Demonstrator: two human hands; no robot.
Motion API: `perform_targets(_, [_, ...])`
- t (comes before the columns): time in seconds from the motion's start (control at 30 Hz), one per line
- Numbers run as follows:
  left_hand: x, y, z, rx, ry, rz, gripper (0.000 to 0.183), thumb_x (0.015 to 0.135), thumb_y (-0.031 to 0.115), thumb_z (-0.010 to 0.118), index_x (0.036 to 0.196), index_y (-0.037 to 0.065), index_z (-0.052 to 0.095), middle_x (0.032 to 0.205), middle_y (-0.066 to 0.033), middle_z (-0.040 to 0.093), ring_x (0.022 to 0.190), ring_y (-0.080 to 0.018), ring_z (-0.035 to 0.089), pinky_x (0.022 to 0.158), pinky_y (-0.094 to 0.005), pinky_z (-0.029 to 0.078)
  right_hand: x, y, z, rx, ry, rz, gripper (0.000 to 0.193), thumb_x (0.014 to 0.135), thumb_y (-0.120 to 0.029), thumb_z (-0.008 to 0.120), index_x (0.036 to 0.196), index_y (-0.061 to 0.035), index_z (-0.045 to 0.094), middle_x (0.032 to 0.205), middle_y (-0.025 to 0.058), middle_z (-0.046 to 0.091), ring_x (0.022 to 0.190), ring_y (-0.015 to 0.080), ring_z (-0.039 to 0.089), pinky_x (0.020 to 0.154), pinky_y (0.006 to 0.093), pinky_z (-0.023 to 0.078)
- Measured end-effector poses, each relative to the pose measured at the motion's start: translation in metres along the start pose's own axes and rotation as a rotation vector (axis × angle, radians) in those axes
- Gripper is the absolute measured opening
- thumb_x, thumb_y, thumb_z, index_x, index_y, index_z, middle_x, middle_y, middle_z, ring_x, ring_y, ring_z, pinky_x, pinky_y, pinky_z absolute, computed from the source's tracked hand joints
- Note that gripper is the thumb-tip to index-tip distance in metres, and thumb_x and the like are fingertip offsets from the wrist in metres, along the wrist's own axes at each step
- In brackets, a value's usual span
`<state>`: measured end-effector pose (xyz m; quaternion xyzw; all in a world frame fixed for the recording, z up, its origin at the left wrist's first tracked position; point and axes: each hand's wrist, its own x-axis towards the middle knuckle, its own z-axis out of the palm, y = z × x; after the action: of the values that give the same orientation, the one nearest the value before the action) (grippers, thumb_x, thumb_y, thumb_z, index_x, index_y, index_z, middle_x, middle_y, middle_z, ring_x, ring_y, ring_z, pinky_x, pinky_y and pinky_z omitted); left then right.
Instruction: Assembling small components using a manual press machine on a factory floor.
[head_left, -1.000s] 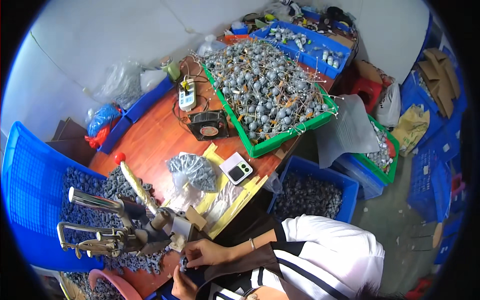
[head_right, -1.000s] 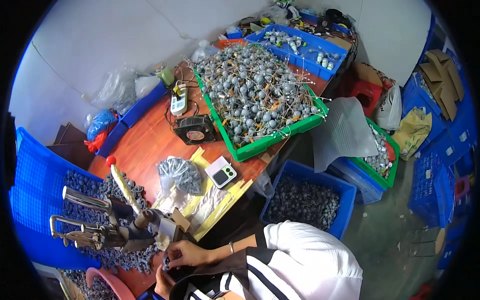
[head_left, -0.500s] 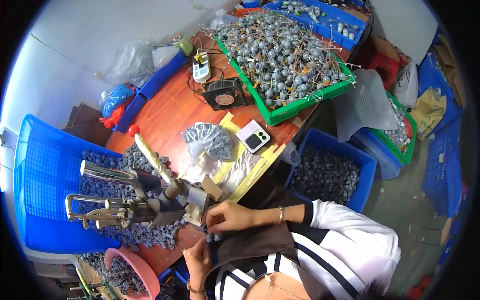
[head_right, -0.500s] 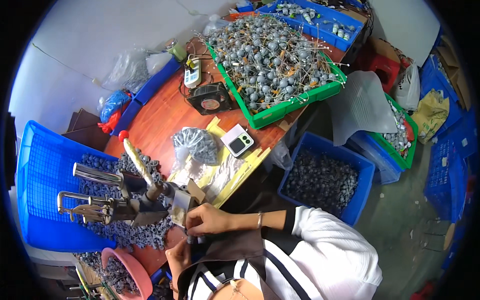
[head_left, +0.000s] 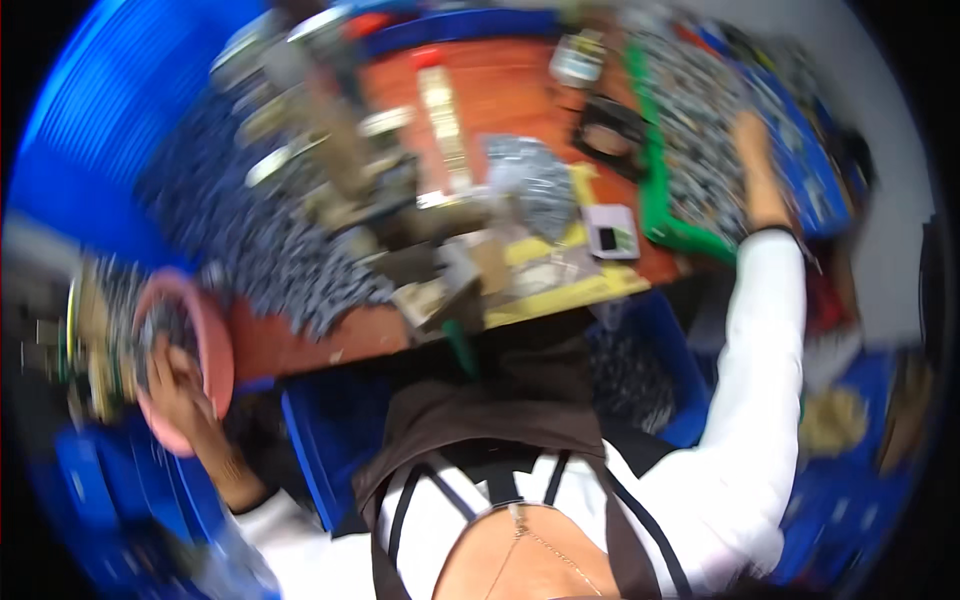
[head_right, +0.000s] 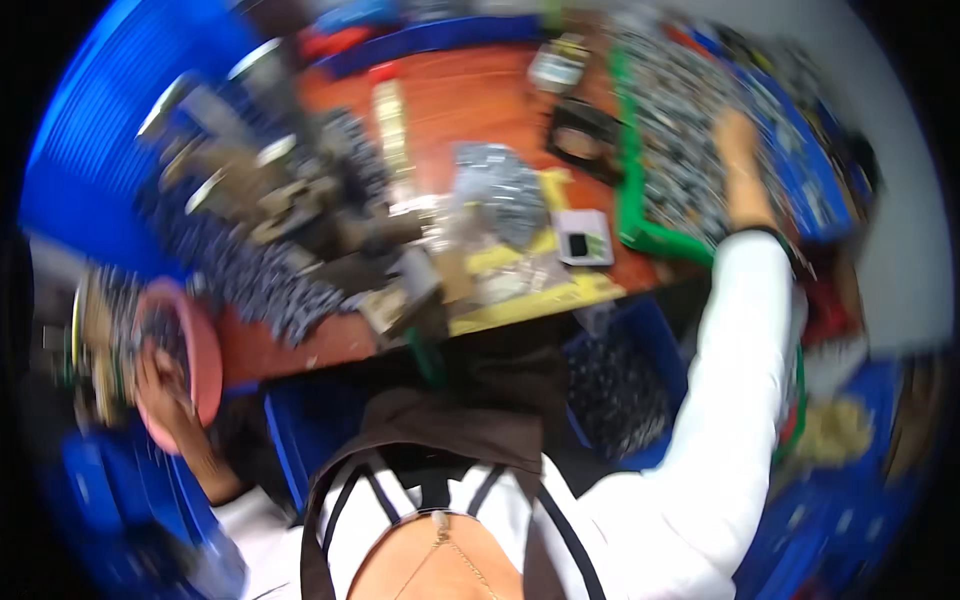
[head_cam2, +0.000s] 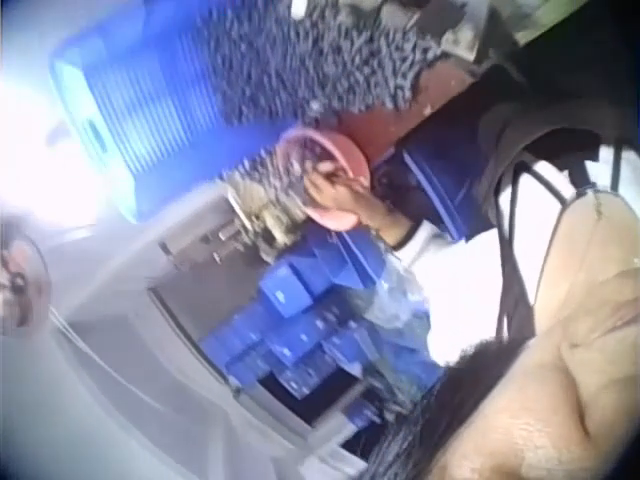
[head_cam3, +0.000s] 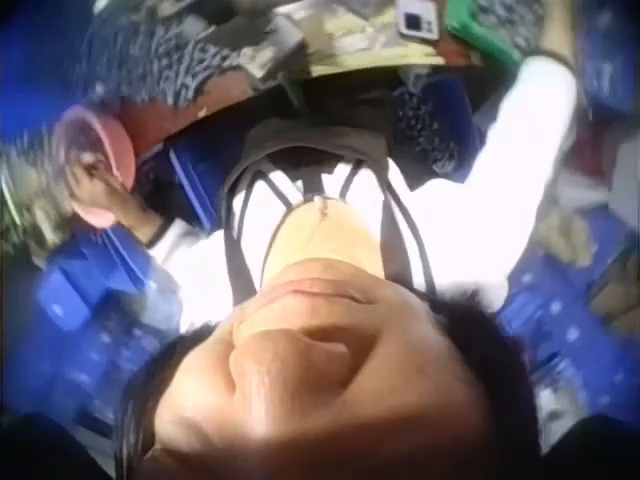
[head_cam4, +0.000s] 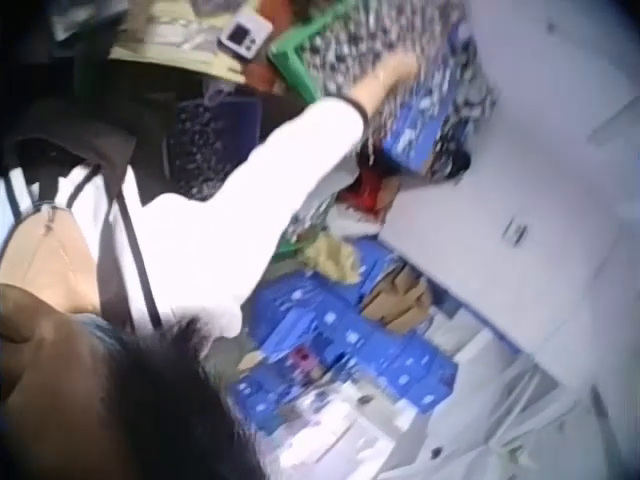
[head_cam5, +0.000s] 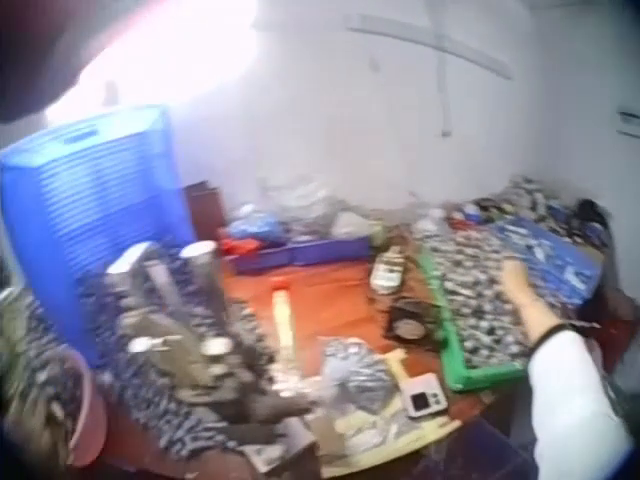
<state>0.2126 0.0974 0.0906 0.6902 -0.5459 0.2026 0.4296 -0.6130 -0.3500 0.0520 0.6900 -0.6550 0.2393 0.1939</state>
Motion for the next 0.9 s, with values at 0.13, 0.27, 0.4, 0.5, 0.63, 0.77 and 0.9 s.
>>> perform_targets(0.13, [0.040, -0.072, -0.030, -0.506, 0.215, -0.574, 0.024, 0.095, 0.019, 0.051, 0.106, 0.003, 0.065, 0.075, 0.0003, 0.058, 0.057, -0.0042, 0.044, 0.049, -0.0185, 0.033, 0.020, 0.045, 0.027, -0.190, 0.013, 0.032, 0.027, 0.086, -0.022, 0.047, 0.083, -0.0072, 0.069, 0.090, 0.0208, 0.066, 0.087, 0.0423, 0.062, 0.072, 0.0496, 0.048])
perform_targets(0.27, [0.058, -0.155, -0.054, -0.260, 0.189, -0.519, 0.024, 0.096, 0.020, 0.050, 0.099, 0.002, 0.065, 0.072, -0.0021, 0.064, 0.049, -0.0046, 0.045, 0.045, -0.0191, 0.033, 0.014, -0.002, 0.003, 0.374, 0.290, 0.197, 0.030, 0.092, -0.031, 0.053, 0.094, -0.0073, 0.071, 0.092, 0.0100, 0.070, 0.085, 0.0210, 0.065, 0.079, 0.0331, 0.047])
perform_targets(0.4, [0.030, -0.227, -0.062, 0.322, 0.007, -0.445, 0.029, 0.093, 0.025, 0.050, 0.087, 0.003, 0.067, 0.071, -0.0114, 0.066, 0.057, -0.0208, 0.060, 0.051, -0.0344, 0.045, -0.020, -0.082, -0.072, 0.450, 0.461, 0.088, 0.026, 0.095, -0.022, 0.052, 0.098, -0.0022, 0.068, 0.094, 0.0080, 0.070, 0.086, 0.0141, 0.064, 0.078, 0.0279, 0.048])
perform_targets(0.5, [-0.004, -0.210, -0.038, 0.911, -0.206, -0.396, 0.029, 0.090, 0.030, 0.051, 0.087, 0.006, 0.067, 0.074, -0.0186, 0.065, 0.065, -0.0360, 0.063, 0.059, -0.0471, 0.047, -0.055, -0.112, -0.078, 0.254, 0.319, 0.001, 0.025, 0.095, -0.020, 0.050, 0.095, -0.0012, 0.066, 0.087, 0.0063, 0.069, 0.079, 0.0147, 0.064, 0.072, 0.0300, 0.050])
perform_targets(0.63, [0.009, -0.092, -0.009, 1.109, -0.348, -0.411, 0.031, 0.088, 0.034, 0.055, 0.087, 0.006, 0.068, 0.095, -0.0164, 0.066, 0.090, -0.0341, 0.061, 0.076, -0.0469, 0.046, -0.063, -0.015, 0.001, 0.915, -0.231, 0.628, 0.024, 0.094, -0.020, 0.050, 0.099, 0.0004, 0.061, 0.085, 0.0084, 0.065, 0.072, 0.0172, 0.062, 0.061, 0.0271, 0.051])
perform_targets(0.77, [0.023, -0.131, -0.016, 0.983, -0.261, -0.230, 0.053, 0.084, 0.043, 0.061, 0.124, 0.009, 0.056, 0.123, -0.0178, 0.056, 0.117, -0.0350, 0.049, 0.095, -0.0459, 0.039, -0.018, 0.023, -0.019, 1.472, 0.037, 0.566, 0.027, 0.092, -0.009, 0.046, 0.109, 0.0085, 0.057, 0.109, 0.0176, 0.063, 0.103, 0.0267, 0.062, 0.089, 0.0336, 0.052])
perform_targets(0.9, [0.047, -0.210, -0.033, 1.008, -0.304, -0.448, 0.075, 0.080, 0.061, 0.058, 0.140, 0.021, 0.040, 0.150, -0.0179, 0.027, 0.140, -0.0386, 0.017, 0.104, -0.0666, 0.017, 0.013, -0.085, -0.088, 1.624, 0.170, 0.441, 0.042, 0.095, -0.010, 0.035, 0.130, 0.0116, 0.042, 0.137, 0.0207, 0.045, 0.124, 0.0265, 0.048, 0.110, 0.0348, 0.033])
